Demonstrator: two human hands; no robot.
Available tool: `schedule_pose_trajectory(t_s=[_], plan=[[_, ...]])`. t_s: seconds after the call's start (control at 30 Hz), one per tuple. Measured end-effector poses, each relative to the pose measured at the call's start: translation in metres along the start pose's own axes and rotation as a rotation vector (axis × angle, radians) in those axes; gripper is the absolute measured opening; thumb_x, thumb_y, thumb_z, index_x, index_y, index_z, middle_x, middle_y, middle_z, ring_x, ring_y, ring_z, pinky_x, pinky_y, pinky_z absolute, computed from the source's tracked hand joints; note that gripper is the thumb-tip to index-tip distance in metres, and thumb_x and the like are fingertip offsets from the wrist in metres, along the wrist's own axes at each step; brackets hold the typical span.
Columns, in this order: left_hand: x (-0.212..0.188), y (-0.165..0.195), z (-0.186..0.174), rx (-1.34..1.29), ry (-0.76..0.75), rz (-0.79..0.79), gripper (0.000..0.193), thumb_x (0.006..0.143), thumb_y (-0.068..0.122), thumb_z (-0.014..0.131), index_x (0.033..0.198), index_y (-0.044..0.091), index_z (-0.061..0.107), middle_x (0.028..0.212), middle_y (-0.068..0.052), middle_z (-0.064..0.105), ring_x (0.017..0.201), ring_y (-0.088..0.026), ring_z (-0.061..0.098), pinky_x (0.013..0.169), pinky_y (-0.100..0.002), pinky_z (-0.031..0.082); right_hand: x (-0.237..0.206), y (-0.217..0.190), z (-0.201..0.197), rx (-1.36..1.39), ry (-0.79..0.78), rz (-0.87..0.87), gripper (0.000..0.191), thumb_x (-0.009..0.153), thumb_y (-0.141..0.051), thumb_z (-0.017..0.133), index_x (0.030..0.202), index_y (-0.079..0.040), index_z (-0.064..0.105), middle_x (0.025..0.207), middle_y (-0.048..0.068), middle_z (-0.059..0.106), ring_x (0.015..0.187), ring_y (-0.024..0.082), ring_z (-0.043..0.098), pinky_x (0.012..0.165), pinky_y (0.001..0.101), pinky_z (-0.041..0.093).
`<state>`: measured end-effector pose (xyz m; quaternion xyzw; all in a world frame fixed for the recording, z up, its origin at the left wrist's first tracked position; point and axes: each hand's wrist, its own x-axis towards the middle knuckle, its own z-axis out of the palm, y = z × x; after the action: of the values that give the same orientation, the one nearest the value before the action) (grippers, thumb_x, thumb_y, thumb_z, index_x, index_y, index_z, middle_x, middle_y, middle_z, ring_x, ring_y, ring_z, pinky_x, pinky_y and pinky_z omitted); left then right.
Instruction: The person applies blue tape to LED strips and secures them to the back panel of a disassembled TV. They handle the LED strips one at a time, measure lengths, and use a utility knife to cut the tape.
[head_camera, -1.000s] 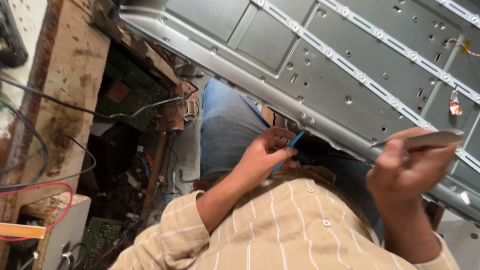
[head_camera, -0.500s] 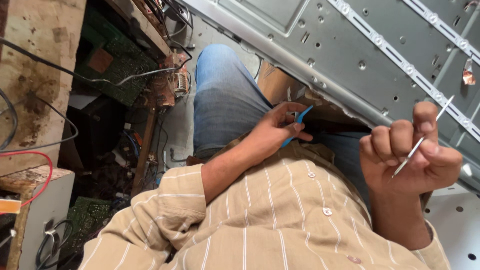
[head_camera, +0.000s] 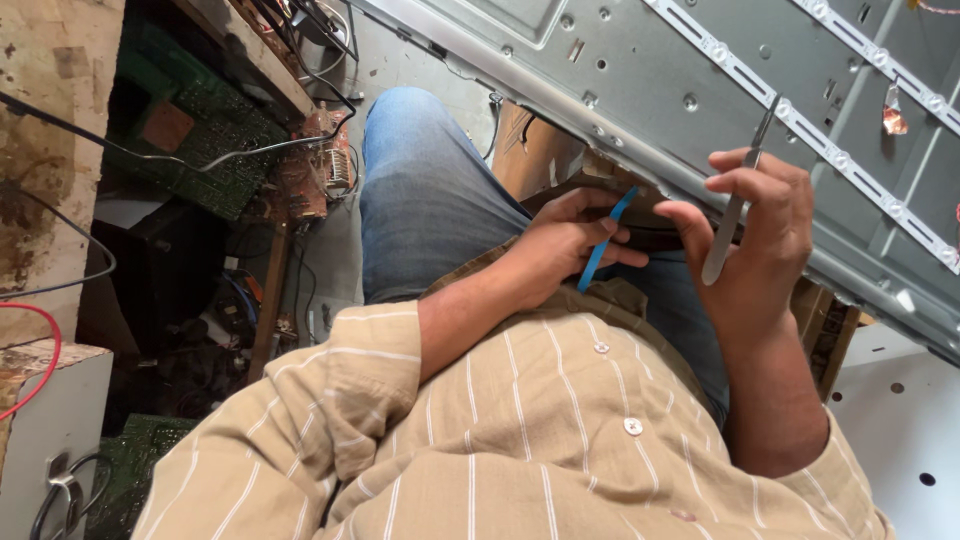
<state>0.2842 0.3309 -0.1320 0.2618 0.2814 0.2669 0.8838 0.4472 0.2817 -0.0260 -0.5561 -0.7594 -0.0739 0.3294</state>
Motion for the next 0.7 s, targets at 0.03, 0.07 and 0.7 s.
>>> schedule_pose_trajectory(t_s=[0.03, 0.07, 0.7], plan=[[0.001, -0.003, 0.002, -0.011, 0.006, -0.016, 0.043, 0.101, 0.007, 0.052, 0.143, -0.002, 0.045, 0.111, -0.015, 0.06, 0.103, -0.034, 0.075, 0.083, -0.032, 0.058, -0.005, 0.002, -0.001, 0.011, -0.012, 0.047, 0.044, 0.101, -0.026, 0.091, 0.113, -0.004, 0.054, 0.116, 0.014, 0.067, 0.105, 0.03, 0.067, 0.092, 0.0378, 0.055], [0.0, -0.006, 0.003, -0.017, 0.001, -0.016, 0.043, 0.101, 0.006, 0.052, 0.143, -0.001, 0.045, 0.111, -0.014, 0.06, 0.104, -0.034, 0.074, 0.083, -0.032, 0.058, -0.01, 0.004, 0.0, 0.036, -0.013, 0.063, 0.043, 0.102, -0.026, 0.09, 0.114, -0.005, 0.055, 0.116, 0.014, 0.067, 0.105, 0.029, 0.068, 0.091, 0.037, 0.055], [0.011, -0.022, -0.007, -0.066, 0.01, 0.052, 0.043, 0.104, 0.012, 0.055, 0.142, -0.001, 0.043, 0.122, -0.017, 0.065, 0.12, -0.031, 0.068, 0.09, -0.036, 0.061, -0.072, 0.011, 0.012, 0.182, -0.368, -0.128, 0.017, 0.082, -0.002, 0.072, 0.097, -0.003, 0.066, 0.119, 0.018, 0.072, 0.114, 0.038, 0.068, 0.096, 0.0472, 0.055]])
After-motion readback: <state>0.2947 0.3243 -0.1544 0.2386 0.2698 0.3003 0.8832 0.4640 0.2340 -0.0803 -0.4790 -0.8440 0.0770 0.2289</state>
